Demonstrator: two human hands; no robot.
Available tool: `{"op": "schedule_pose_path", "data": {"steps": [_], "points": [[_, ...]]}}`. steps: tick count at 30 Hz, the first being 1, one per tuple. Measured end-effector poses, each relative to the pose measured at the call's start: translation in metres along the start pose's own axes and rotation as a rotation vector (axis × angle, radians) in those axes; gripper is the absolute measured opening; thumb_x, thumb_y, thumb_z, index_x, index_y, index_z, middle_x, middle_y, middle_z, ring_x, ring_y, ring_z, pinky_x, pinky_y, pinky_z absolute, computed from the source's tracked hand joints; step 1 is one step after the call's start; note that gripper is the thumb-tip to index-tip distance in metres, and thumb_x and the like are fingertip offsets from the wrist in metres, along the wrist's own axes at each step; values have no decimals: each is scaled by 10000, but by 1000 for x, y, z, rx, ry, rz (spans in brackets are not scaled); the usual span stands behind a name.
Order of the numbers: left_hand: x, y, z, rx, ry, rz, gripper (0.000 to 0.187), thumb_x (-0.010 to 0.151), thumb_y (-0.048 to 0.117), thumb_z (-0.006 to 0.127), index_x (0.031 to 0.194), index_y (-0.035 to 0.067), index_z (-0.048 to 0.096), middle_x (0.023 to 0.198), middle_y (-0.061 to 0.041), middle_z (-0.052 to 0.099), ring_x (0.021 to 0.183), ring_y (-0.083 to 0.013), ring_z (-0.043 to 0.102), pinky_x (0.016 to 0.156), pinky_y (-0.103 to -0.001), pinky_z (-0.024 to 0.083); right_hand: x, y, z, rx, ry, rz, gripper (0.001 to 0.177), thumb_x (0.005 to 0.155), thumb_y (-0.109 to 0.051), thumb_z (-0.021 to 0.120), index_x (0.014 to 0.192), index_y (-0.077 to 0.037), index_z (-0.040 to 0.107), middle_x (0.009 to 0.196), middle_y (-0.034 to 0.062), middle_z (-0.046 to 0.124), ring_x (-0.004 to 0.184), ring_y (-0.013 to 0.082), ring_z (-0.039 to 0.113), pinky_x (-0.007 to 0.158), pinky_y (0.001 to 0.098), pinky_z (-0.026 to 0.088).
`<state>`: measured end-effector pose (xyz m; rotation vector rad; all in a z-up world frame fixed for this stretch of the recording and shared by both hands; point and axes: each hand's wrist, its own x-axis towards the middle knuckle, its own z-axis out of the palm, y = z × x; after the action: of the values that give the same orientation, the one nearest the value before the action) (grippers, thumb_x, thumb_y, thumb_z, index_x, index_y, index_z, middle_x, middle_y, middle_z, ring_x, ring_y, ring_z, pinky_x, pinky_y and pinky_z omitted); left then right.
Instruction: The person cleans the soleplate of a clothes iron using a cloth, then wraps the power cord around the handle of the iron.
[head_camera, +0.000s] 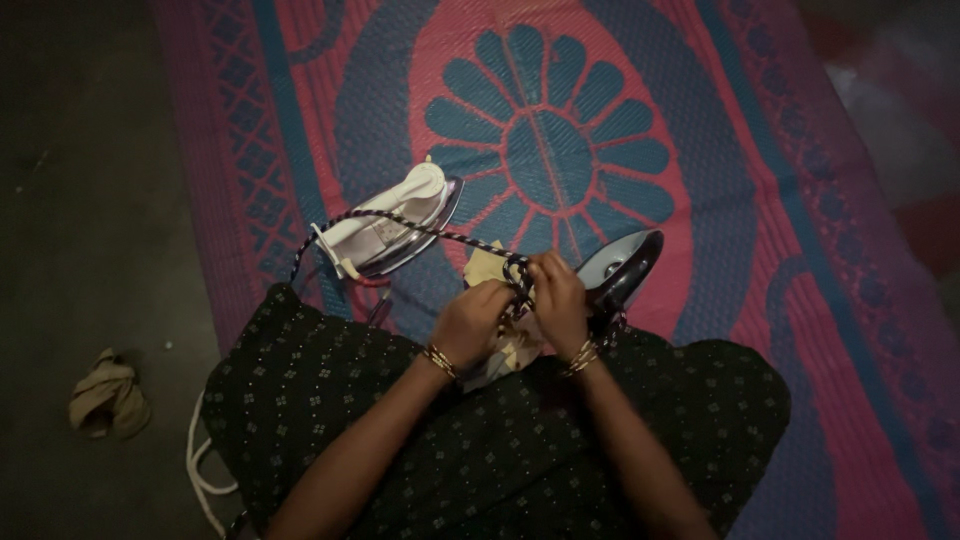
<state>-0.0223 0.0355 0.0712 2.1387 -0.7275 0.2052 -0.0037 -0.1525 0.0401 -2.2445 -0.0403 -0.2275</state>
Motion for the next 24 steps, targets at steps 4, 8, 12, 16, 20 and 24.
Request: {"op": "schedule_pose_path", "data": {"steps": [4,8,12,16,20,24], "points": [[3,11,1,108,134,315,207,884,62,673,1087,36,639,1133,-102,684,1017,-270,704,831,-383,556,2,19,-4,778,-131,379,193,1044,-170,591,1041,-5,692,873,12,664,739,87,611,651,241,537],[2,13,-1,-12,125,183,272,857,13,645,1127,-24,656,1149,-145,671,1015,-304,693,850,-384,575,4,17,-19,629,-171,404,143,974,-77,671,1088,7,698,882,22,677,739,85,612,631,236,502],[4,6,-3,-82,146,74,253,853,-19,663,1104,-47,649,1142,-171,664,986,-308,688,825,-374,583,-7,8,-26,405,-126,212,213,886,35,622,1083,-8,691,923,15,730,803,87,701,702,238,591],[6,1,-5,-135,198,86,232,872,-31,686,1103,-33,658,1138,-152,669,1045,-314,684,892,-386,575,-23,19,-6,405,-165,160,185,951,-39,594,1066,24,724,873,62,743,761,132,698,679,270,578],[6,1,-7,-261,186,78,240,864,-7,672,1103,-28,661,1143,-163,680,1067,-308,687,906,-378,574,-32,38,3,874,-299,351,255,1039,-144,519,998,48,682,834,77,747,698,123,700,651,268,600],[9,-9,-5,-411,85,-28,207,931,40,673,1129,-21,665,1098,-148,709,969,-244,726,820,-341,596,-27,33,-24,1050,-459,285,316,1117,-242,551,983,14,678,728,28,683,535,63,573,463,207,479]]}}
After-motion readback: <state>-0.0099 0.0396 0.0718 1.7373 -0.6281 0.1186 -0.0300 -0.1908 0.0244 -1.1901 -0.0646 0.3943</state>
